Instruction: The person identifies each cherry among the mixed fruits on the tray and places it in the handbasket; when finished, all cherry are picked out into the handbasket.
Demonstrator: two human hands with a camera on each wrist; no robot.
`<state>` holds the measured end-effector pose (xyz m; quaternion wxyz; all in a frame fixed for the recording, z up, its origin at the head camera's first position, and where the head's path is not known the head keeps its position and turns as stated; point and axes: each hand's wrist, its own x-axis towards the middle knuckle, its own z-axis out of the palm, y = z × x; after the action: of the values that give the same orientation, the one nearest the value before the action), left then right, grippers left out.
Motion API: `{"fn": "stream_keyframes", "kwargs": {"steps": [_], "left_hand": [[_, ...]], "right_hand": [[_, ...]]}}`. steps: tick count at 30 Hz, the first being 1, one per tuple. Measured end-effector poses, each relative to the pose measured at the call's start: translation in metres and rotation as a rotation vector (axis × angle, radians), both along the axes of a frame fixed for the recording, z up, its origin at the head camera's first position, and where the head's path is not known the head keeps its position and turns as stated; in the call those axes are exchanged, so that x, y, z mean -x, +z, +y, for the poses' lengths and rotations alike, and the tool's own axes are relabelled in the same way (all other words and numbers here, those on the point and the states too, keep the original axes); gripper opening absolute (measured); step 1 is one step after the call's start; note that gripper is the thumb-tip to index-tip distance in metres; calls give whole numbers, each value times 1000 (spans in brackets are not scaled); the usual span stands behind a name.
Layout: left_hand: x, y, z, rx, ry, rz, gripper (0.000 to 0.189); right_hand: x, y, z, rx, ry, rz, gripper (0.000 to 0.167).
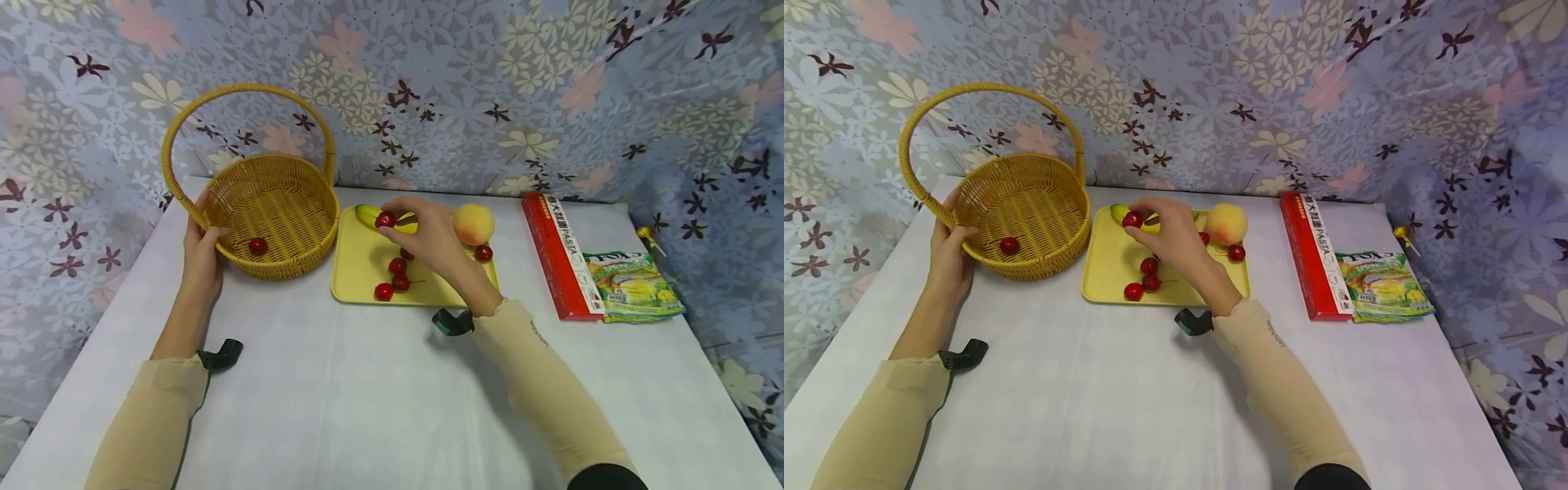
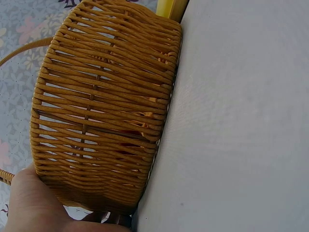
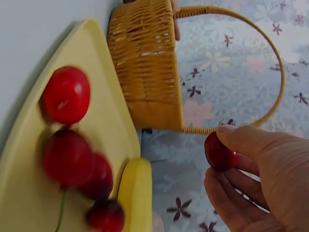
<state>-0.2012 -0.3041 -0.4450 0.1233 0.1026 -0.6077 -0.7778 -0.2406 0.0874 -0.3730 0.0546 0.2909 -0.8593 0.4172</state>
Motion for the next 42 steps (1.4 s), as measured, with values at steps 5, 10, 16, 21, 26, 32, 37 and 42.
{"fn": "stream_keyframes", "kwargs": {"steps": [5, 10, 16, 21, 26, 32, 37, 42], "left_hand": [[-1, 1, 0, 3, 2, 2, 74], [-1, 2, 1, 1, 7, 3, 74], [-2, 0, 1, 2, 5, 14, 74], [-1, 0, 0, 8, 1, 14, 74], [-1, 1, 1, 3, 3, 9, 74], [0, 2, 2, 11, 0, 13, 74], [0, 2, 2, 9, -7, 12, 74], [-2, 3, 2, -6, -4, 6, 74]], "right_hand": [[4, 6, -26, -8, 36, -6, 35], [8, 10, -52, -40, 65, -10, 34], [9, 11, -78, -41, 109, -11, 33], [6, 12, -95, -35, 148, 15, 34], [4, 10, -94, -65, 152, -10, 35], [3, 5, -70, -78, 87, -44, 34], [4, 0, -44, -54, 47, -38, 30], [4, -5, -18, -42, 23, -43, 29]]}}
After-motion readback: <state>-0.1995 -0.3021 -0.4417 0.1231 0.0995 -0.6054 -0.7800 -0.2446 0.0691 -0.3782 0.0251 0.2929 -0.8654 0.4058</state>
